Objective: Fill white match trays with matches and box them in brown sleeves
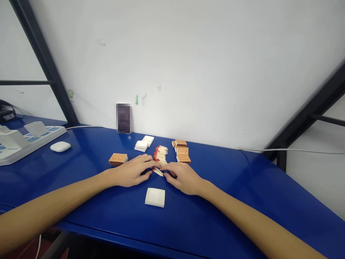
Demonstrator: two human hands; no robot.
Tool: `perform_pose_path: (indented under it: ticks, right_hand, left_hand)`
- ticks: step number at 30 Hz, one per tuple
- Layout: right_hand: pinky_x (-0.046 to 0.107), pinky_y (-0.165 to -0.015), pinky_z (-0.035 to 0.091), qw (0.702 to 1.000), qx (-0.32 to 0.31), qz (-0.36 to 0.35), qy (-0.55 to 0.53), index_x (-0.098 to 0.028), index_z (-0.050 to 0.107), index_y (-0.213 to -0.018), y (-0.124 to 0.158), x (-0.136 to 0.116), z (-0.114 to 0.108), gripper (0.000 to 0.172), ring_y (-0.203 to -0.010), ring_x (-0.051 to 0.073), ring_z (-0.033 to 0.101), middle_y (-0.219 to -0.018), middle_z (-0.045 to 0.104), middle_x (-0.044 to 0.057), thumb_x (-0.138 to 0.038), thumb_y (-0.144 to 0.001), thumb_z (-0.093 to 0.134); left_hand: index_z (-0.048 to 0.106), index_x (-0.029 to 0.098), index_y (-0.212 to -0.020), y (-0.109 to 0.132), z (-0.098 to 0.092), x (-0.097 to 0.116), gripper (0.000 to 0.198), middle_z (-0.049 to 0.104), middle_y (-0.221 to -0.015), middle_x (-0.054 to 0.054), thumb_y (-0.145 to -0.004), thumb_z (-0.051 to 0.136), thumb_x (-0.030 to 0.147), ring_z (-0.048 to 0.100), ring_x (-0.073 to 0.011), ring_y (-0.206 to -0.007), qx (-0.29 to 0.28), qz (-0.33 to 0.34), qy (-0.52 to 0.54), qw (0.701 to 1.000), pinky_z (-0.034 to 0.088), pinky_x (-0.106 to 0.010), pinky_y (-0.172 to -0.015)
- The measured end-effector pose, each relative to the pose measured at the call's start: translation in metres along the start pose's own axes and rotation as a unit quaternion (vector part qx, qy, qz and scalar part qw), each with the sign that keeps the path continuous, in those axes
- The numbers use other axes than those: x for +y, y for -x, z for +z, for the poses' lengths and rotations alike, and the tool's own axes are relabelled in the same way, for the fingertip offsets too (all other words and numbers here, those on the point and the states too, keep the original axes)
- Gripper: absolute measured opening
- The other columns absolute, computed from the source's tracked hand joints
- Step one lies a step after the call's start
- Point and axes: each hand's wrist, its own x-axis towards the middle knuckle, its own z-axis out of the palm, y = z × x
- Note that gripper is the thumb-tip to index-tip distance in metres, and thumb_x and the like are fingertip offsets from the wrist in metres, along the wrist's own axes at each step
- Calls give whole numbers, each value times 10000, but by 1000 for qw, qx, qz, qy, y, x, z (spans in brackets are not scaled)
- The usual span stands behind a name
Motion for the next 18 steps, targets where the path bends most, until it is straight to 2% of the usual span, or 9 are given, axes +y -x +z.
perform_pose_path:
  ticks: [11,18]
  right_hand:
    - [276,-636,425,1000,1,-6,-2,-205,673,-1125,-1,-1,-1,258,-618,143,540,-791,668,27,-235,-943,492]
    - [277,-643,423,1000,1,-3,2,-202,668,-1136,0,-1,-1,262,-623,146,548,-780,661,27,-234,-946,489]
  left_hand:
    - [513,232,-1312,2,5,-6,394,565,-1093,-77,-939,431,135,545,-217,-967,13,11,-7,1000,442,-355,-893]
    - [519,242,-1309,2,2,-3,394,555,-1070,-72,-937,442,138,545,-216,-955,12,7,-11,1000,450,-345,-867]
